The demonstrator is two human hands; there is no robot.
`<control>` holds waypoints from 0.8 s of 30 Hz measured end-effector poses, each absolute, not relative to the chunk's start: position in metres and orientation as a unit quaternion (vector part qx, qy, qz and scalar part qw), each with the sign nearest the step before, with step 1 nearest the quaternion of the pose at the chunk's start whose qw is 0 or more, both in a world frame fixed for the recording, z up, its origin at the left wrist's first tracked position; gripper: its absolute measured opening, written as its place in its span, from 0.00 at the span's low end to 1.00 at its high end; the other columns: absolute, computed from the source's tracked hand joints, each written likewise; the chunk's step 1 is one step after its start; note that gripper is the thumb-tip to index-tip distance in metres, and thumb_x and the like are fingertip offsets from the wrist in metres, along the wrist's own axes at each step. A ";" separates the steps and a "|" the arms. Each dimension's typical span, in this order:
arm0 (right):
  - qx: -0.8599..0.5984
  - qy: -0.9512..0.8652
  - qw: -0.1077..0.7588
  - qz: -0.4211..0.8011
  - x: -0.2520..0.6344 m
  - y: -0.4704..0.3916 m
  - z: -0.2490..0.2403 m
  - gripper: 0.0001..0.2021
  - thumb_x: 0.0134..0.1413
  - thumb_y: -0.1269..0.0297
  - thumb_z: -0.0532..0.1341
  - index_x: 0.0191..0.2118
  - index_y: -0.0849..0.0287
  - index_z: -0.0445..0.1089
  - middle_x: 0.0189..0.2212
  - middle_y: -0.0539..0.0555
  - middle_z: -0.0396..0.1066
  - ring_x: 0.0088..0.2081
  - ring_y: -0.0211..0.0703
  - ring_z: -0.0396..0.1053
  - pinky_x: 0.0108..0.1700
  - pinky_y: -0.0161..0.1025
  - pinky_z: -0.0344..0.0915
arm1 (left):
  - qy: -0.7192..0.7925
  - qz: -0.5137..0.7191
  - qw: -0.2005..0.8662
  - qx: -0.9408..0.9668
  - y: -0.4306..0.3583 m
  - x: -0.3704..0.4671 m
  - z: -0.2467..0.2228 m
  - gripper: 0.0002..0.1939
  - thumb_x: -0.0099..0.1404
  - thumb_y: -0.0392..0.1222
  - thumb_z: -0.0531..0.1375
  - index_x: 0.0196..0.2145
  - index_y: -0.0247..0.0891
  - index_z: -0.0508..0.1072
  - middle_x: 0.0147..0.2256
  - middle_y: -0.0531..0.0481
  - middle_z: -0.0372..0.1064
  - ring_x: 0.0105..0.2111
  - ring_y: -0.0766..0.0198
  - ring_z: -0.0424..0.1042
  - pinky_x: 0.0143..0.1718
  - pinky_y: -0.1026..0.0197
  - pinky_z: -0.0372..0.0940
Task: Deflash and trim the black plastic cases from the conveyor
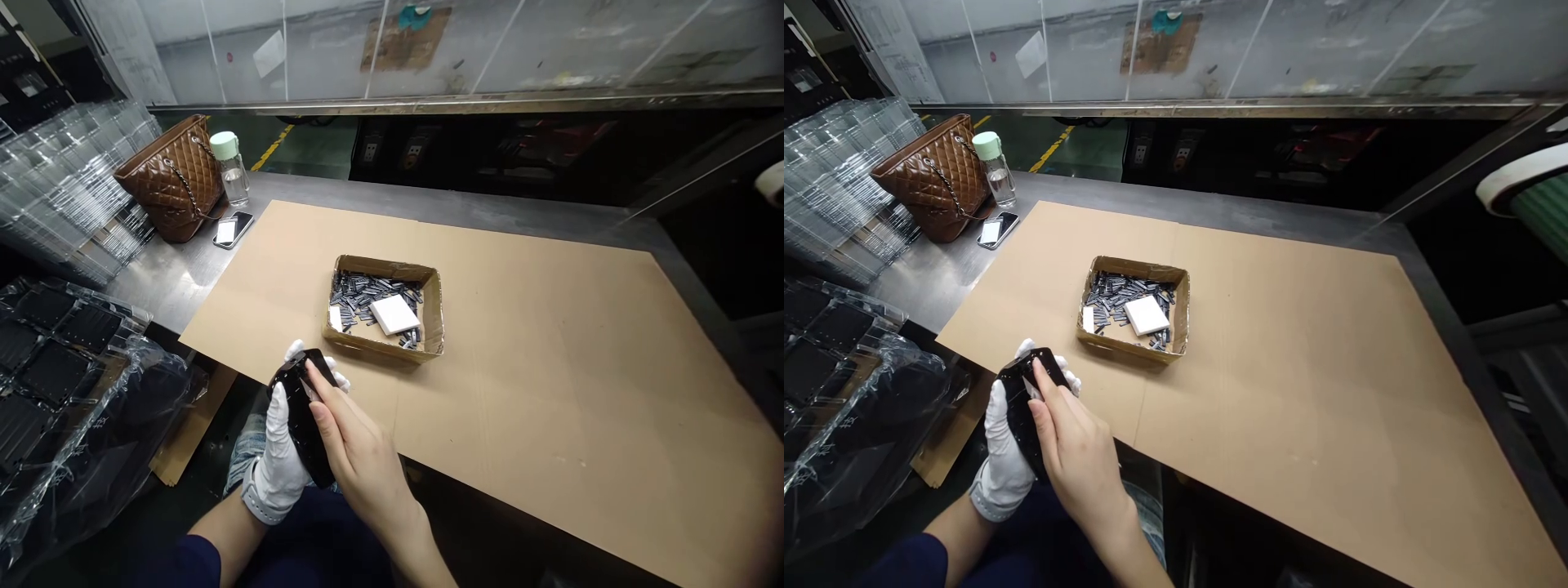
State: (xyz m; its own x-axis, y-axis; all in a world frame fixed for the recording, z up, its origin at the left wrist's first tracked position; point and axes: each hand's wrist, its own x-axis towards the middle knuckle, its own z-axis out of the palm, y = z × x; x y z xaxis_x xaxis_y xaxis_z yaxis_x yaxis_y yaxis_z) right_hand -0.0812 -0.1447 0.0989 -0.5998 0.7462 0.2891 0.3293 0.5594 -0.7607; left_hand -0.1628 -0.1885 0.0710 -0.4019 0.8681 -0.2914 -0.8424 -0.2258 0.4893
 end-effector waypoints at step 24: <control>-0.332 -0.835 0.329 0.291 -0.088 -0.146 0.090 0.21 0.67 0.64 0.46 0.62 0.60 0.59 0.45 0.59 0.75 0.45 0.46 0.74 0.45 0.38 0.73 | 0.306 0.783 0.541 -0.028 -0.188 -0.162 0.056 0.18 0.64 0.52 0.57 0.49 0.48 0.74 0.52 0.54 0.70 0.62 0.61 0.56 0.65 0.59 0.48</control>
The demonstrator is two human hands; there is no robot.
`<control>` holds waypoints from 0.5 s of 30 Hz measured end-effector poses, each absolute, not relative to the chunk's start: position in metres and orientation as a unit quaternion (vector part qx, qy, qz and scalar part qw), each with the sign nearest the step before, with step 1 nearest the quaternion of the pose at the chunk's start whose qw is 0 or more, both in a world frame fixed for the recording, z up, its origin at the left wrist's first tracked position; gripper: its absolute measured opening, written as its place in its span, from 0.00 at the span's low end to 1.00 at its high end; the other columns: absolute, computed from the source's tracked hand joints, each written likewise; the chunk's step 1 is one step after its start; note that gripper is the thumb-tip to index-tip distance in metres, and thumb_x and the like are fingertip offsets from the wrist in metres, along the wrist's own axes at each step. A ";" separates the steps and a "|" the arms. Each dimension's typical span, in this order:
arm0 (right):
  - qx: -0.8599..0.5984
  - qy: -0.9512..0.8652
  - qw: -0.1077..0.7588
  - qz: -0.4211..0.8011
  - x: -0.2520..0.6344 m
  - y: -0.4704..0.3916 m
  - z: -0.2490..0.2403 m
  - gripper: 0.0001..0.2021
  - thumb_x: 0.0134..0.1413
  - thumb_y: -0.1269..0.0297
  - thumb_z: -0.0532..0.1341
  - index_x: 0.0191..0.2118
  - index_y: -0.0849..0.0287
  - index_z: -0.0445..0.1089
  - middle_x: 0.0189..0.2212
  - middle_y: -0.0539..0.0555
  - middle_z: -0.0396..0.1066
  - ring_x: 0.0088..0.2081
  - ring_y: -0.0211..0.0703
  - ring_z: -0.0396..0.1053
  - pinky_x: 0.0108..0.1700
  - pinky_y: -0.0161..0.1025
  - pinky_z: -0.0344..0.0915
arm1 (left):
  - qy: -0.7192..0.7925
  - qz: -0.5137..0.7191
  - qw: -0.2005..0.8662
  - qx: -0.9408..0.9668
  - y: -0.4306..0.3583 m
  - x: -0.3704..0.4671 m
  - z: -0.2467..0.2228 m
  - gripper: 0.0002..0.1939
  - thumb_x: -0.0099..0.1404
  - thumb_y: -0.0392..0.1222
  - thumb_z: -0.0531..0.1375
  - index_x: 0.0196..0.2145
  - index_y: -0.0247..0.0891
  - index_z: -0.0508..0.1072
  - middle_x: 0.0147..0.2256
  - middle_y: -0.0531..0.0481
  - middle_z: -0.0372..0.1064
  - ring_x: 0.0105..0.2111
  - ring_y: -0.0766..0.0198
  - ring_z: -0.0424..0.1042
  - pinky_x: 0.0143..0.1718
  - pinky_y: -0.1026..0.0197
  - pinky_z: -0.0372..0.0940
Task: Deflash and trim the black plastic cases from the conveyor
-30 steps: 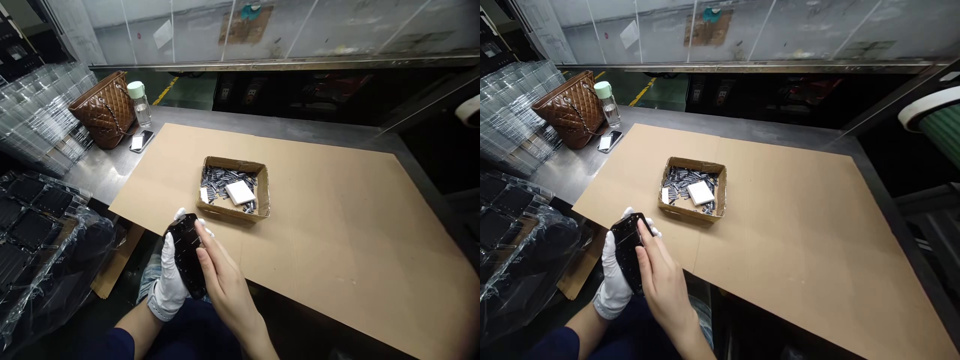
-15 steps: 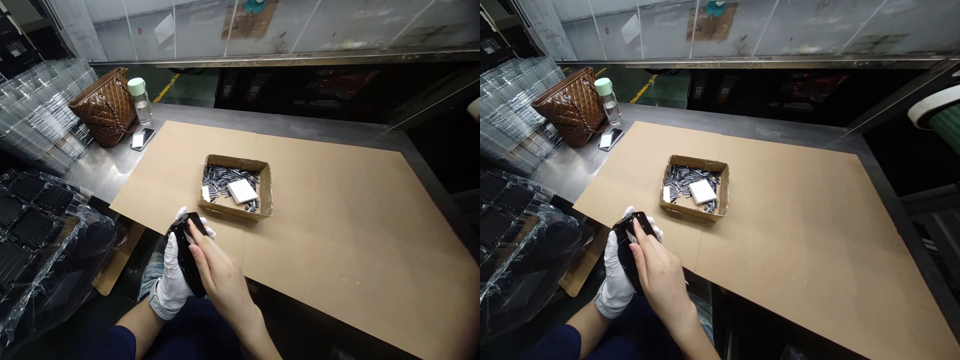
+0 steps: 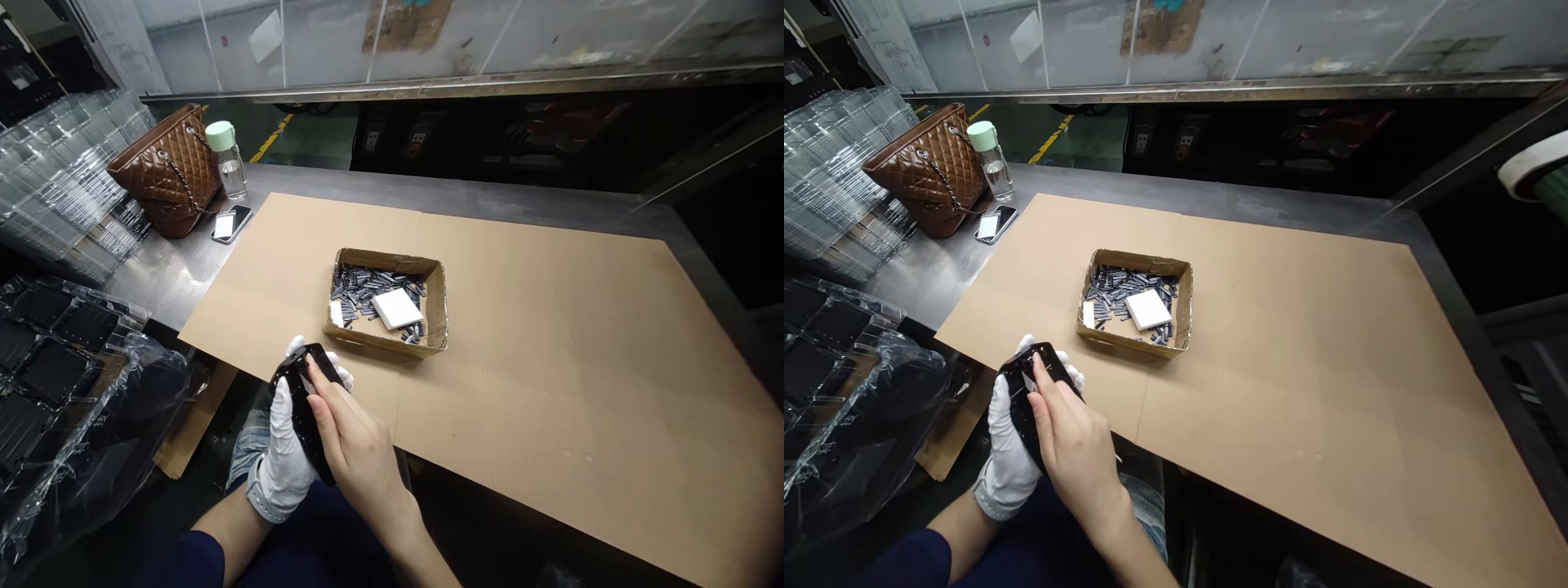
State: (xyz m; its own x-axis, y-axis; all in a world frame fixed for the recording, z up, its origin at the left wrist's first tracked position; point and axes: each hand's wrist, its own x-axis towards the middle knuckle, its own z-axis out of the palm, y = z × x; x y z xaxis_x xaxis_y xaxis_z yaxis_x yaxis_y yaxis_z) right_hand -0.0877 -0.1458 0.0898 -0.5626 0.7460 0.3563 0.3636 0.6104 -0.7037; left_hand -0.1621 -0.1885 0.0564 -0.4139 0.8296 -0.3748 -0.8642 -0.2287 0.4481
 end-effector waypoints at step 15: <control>-0.335 -0.785 0.331 0.403 -0.088 -0.144 0.087 0.20 0.67 0.63 0.46 0.59 0.59 0.62 0.52 0.58 0.71 0.53 0.43 0.69 0.53 0.37 0.68 | 0.320 0.790 0.520 -0.053 -0.183 -0.160 0.073 0.21 0.61 0.59 0.57 0.48 0.50 0.75 0.53 0.55 0.70 0.61 0.56 0.57 0.64 0.54 0.51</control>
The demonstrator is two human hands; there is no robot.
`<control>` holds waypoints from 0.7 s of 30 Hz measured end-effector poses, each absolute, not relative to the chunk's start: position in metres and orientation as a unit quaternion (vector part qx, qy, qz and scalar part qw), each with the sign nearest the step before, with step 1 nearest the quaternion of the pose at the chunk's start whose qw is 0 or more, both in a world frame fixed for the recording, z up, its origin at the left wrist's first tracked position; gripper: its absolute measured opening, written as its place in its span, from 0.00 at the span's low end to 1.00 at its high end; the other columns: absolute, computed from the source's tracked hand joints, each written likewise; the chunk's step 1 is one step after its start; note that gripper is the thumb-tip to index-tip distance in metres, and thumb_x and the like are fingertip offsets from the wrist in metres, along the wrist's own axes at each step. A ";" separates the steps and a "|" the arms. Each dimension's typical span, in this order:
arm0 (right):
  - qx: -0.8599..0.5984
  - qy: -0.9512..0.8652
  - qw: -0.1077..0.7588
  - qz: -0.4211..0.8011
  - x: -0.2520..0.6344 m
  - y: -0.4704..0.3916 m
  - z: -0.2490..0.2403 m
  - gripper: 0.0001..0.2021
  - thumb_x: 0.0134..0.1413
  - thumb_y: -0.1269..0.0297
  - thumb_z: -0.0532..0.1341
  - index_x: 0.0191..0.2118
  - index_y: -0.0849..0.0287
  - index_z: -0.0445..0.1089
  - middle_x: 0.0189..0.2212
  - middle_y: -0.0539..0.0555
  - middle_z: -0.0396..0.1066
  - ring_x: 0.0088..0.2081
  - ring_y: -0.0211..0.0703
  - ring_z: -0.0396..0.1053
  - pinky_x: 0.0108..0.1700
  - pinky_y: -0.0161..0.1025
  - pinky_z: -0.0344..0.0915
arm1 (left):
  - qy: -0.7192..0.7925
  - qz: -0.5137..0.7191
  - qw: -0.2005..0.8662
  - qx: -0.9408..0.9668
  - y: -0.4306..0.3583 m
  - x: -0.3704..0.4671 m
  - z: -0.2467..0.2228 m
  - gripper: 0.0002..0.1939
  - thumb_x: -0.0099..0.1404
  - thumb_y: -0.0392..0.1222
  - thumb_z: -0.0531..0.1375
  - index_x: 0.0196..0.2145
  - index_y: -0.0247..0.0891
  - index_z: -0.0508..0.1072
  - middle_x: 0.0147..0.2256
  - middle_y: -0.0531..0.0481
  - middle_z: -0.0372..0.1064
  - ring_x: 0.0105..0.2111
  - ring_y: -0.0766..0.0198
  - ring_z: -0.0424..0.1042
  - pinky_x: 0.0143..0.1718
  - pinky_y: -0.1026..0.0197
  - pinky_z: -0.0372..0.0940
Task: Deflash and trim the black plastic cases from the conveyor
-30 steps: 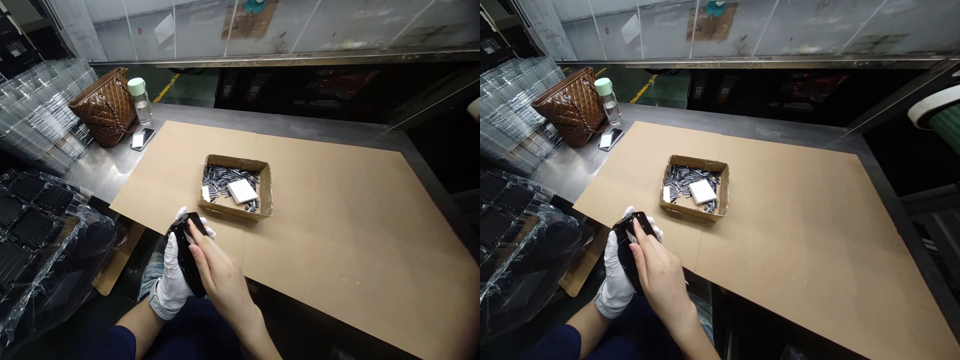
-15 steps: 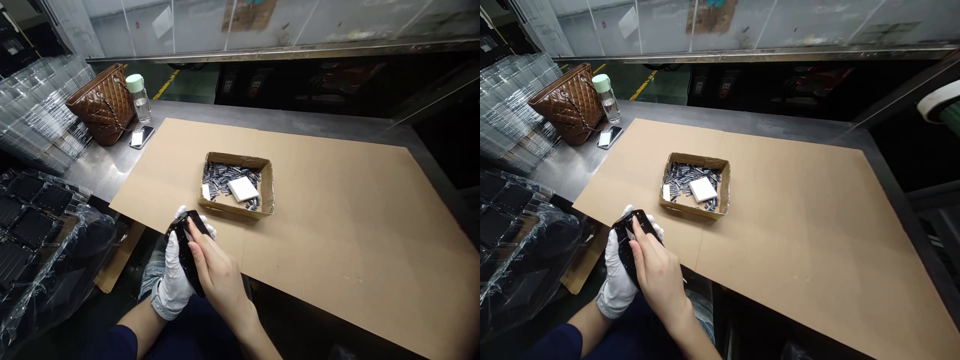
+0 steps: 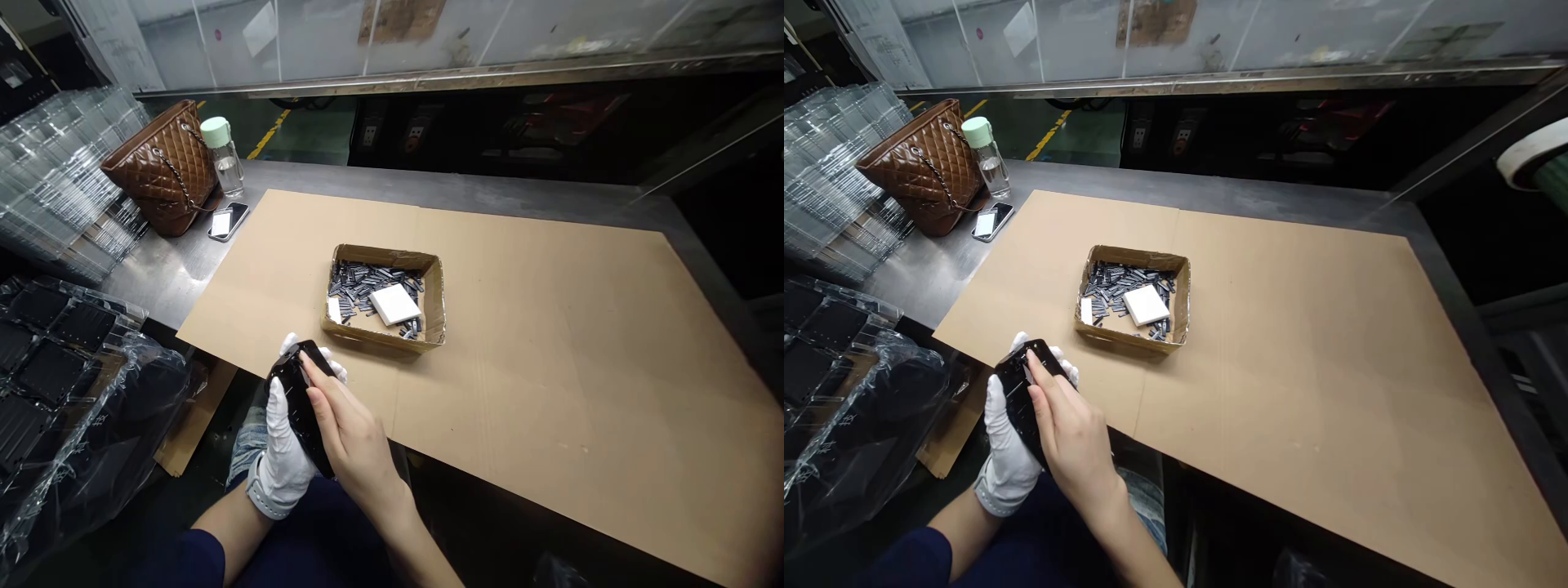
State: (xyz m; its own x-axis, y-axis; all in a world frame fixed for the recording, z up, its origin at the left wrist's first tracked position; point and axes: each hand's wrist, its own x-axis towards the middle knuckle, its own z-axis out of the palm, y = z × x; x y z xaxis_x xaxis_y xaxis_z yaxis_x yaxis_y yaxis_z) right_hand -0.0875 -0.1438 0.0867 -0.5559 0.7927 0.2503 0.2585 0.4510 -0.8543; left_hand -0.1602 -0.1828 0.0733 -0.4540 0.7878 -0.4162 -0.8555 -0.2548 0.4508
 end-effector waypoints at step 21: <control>-0.404 -0.559 0.289 0.664 -0.106 -0.118 0.089 0.16 0.48 0.50 0.60 0.24 0.59 0.64 0.17 0.44 0.55 0.20 0.33 0.52 0.24 0.33 0.51 | 0.440 0.789 0.412 0.117 -0.179 -0.170 0.047 0.23 0.56 0.46 0.66 0.49 0.44 0.74 0.56 0.50 0.67 0.60 0.54 0.59 0.61 0.59 0.54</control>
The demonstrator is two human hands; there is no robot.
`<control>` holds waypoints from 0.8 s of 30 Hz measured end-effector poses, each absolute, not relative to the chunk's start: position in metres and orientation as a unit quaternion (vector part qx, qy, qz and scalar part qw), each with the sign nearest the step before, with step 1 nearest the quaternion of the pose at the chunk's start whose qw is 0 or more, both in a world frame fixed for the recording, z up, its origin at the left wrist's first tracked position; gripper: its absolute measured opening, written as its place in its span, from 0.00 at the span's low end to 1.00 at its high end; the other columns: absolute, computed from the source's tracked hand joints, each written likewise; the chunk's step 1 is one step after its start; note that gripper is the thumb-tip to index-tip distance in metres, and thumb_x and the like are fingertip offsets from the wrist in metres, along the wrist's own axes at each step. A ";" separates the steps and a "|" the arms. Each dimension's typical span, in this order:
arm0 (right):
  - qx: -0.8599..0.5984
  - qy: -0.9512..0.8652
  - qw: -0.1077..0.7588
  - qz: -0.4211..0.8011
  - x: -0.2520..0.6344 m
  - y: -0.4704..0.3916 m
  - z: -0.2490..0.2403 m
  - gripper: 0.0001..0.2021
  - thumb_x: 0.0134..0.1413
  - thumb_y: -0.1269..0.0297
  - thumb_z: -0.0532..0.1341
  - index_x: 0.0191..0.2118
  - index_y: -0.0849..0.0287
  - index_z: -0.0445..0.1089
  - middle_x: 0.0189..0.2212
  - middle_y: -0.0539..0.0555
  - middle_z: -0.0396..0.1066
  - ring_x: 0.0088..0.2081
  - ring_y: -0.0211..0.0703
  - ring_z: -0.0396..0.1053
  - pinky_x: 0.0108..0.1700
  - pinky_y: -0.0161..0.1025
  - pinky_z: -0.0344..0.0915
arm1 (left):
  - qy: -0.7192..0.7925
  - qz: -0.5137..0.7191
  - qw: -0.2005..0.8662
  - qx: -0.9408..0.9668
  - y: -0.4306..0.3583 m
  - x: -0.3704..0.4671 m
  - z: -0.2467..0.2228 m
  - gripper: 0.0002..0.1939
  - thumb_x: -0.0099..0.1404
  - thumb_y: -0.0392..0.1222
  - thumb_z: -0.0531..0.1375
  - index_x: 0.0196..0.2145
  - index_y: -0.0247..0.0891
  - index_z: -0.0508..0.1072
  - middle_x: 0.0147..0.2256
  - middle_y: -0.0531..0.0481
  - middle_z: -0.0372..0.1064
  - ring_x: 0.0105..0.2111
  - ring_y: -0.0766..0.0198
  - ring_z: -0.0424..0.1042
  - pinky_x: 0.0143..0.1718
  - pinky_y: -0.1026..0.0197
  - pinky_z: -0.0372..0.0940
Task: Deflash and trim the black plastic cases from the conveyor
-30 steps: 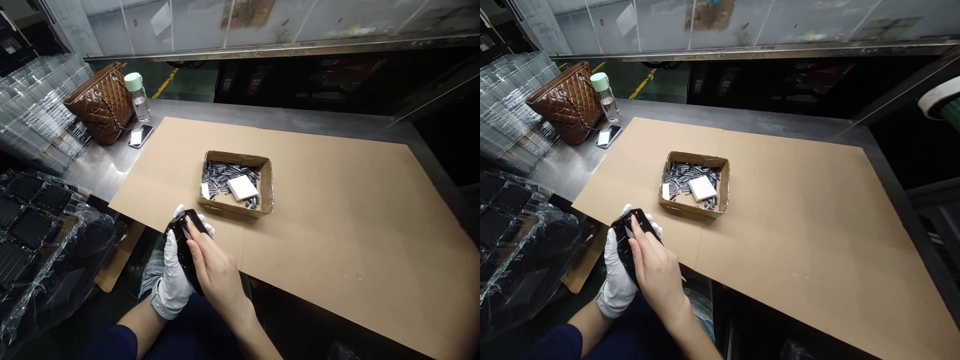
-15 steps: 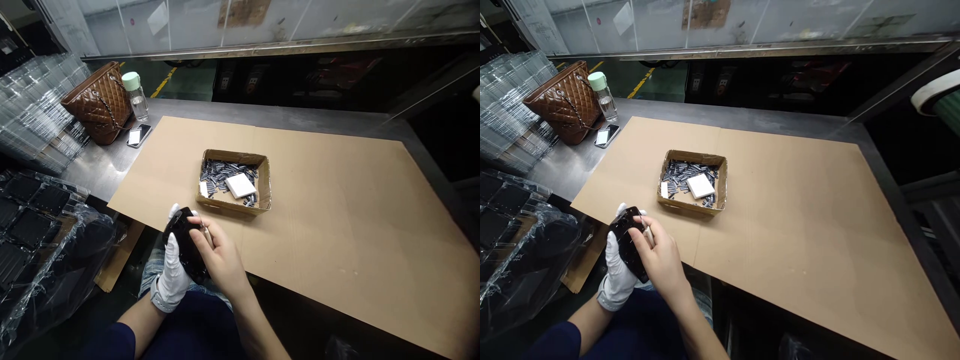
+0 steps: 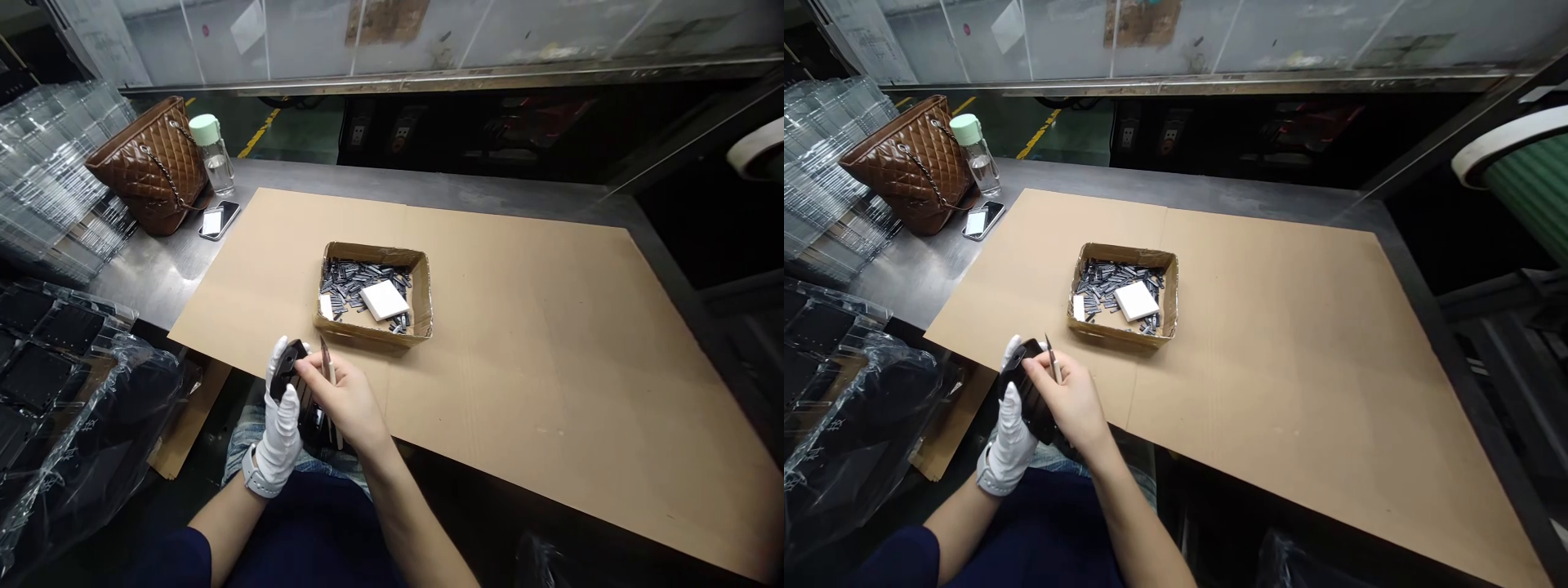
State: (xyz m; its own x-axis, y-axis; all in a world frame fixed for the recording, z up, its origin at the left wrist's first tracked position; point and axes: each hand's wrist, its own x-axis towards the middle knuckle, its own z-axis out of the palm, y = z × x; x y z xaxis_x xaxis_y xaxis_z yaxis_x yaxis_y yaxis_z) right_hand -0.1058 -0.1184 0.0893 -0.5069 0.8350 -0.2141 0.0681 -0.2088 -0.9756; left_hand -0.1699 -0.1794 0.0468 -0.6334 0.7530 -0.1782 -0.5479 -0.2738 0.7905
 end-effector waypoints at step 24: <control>-0.499 -0.767 0.374 0.151 -0.046 -0.083 -0.013 0.21 0.62 0.54 0.51 0.23 0.55 0.73 0.38 0.57 0.75 0.45 0.54 0.68 0.53 0.58 0.57 | 0.231 0.657 0.708 -0.116 -0.173 -0.196 0.058 0.26 0.65 0.61 0.51 0.47 0.38 0.72 0.36 0.47 0.72 0.32 0.65 0.71 0.35 0.60 0.68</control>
State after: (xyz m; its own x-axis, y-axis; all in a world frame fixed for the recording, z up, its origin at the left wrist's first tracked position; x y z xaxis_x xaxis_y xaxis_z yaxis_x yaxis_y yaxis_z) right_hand -0.0458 -0.0830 -0.0134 -0.2219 0.8786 0.4228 0.6524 0.4561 -0.6053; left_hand -0.1958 -0.1727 0.0580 0.0305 0.8775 -0.4787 -0.9841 0.1101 0.1391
